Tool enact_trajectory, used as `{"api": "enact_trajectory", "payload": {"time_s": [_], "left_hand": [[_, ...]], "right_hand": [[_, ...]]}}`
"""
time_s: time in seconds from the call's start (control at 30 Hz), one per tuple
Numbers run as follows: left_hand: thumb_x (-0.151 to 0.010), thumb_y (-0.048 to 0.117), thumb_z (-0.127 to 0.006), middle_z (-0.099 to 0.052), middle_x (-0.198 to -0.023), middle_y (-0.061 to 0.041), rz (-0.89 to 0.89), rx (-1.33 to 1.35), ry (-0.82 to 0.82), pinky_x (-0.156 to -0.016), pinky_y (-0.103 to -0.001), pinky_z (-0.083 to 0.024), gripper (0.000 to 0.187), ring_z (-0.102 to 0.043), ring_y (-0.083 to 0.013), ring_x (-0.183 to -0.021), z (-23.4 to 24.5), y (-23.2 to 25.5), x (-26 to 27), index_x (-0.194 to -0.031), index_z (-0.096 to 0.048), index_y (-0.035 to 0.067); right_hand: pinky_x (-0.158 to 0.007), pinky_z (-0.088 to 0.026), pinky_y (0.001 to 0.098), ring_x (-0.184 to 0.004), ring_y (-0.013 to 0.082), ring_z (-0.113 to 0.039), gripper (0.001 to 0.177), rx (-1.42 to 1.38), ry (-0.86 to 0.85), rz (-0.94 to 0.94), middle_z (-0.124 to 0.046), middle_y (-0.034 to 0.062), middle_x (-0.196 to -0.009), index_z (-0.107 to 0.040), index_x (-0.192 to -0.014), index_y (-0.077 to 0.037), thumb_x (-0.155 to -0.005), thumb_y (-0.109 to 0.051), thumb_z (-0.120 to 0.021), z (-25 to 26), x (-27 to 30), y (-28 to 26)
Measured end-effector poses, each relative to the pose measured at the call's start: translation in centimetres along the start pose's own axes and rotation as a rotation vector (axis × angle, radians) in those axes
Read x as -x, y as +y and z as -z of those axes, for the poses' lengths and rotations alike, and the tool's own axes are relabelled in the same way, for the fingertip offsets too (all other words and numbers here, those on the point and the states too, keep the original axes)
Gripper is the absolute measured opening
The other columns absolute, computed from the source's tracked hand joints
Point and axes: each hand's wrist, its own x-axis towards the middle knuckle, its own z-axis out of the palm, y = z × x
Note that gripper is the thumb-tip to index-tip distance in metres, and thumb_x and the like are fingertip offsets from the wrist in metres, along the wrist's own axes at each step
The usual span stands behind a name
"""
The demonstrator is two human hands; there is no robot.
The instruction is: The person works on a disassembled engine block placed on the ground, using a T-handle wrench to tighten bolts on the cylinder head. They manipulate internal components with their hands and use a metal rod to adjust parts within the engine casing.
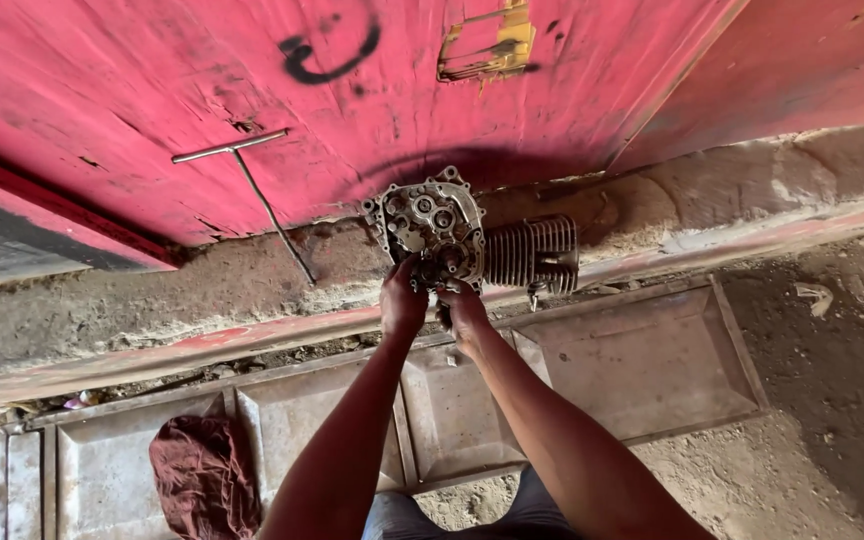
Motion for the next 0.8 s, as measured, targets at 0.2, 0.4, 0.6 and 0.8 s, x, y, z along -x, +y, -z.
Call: {"api": "enact_trajectory", "payload": {"time_s": [0.2,0.4,0.6,0.8], "left_hand": [[-0.076,0.013,-0.074,-0.069,-0.117,-0.011,0.199,-0.018,-0.112,-0.094,-0.05,-0.056,0.052,-0.069,-0.0386,-0.108,1.2,0.7,-1.1,-0.127,-0.071,0.024],[-0.082,0.038,-0.077,-0.065,-0.119,-0.004,0.259,-0.038,-0.16,-0.093,-0.047,-0.058,0.043,-0.069,-0.0346,-0.11,-1.8,-3.0,-2.6,-0.124,-0.073,0.028],[-0.081,0.029,-0.08,-0.062,-0.118,-0.008,0.315,-0.041,-0.143,-0.097,-0.049,-0.055,0.04,-0.067,-0.0409,-0.111,-2.0,-2.2,-3.1,-0.119,-0.075,0.023],[-0.083,0.029,-0.081,-0.062,-0.114,-0.011,0.338,0.044,-0.135,-0.096,-0.05,-0.054,0.036,-0.066,-0.0412,-0.11,1.3,1.5,-2.3,-0.118,-0.075,0.021]], "right_hand": [[-0.045,-0.047,0.023,-0.056,0.015,-0.059,0.038,-0.033,-0.008,-0.041,-0.059,0.0057,-0.073,-0.052,-0.13,-0.007,-0.097,-0.018,-0.067,1.2,-2.0,0.7],[-0.036,-0.045,0.0266,-0.047,0.0174,-0.055,0.023,0.146,0.073,0.146,-0.057,0.0105,-0.064,-0.062,-0.114,-0.009,-0.094,-0.015,-0.073,1.3,-2.8,1.5],[-0.04,-0.051,0.022,-0.049,0.0133,-0.058,0.021,0.165,0.211,0.264,-0.064,0.01,-0.071,-0.069,-0.108,-0.013,-0.088,-0.012,-0.077,1.0,-4.0,3.0],[-0.035,-0.046,0.0231,-0.046,0.0136,-0.056,0.026,0.119,0.165,0.226,-0.062,0.0098,-0.065,-0.069,-0.113,-0.01,-0.088,-0.013,-0.078,-0.1,-1.1,0.7]]}}
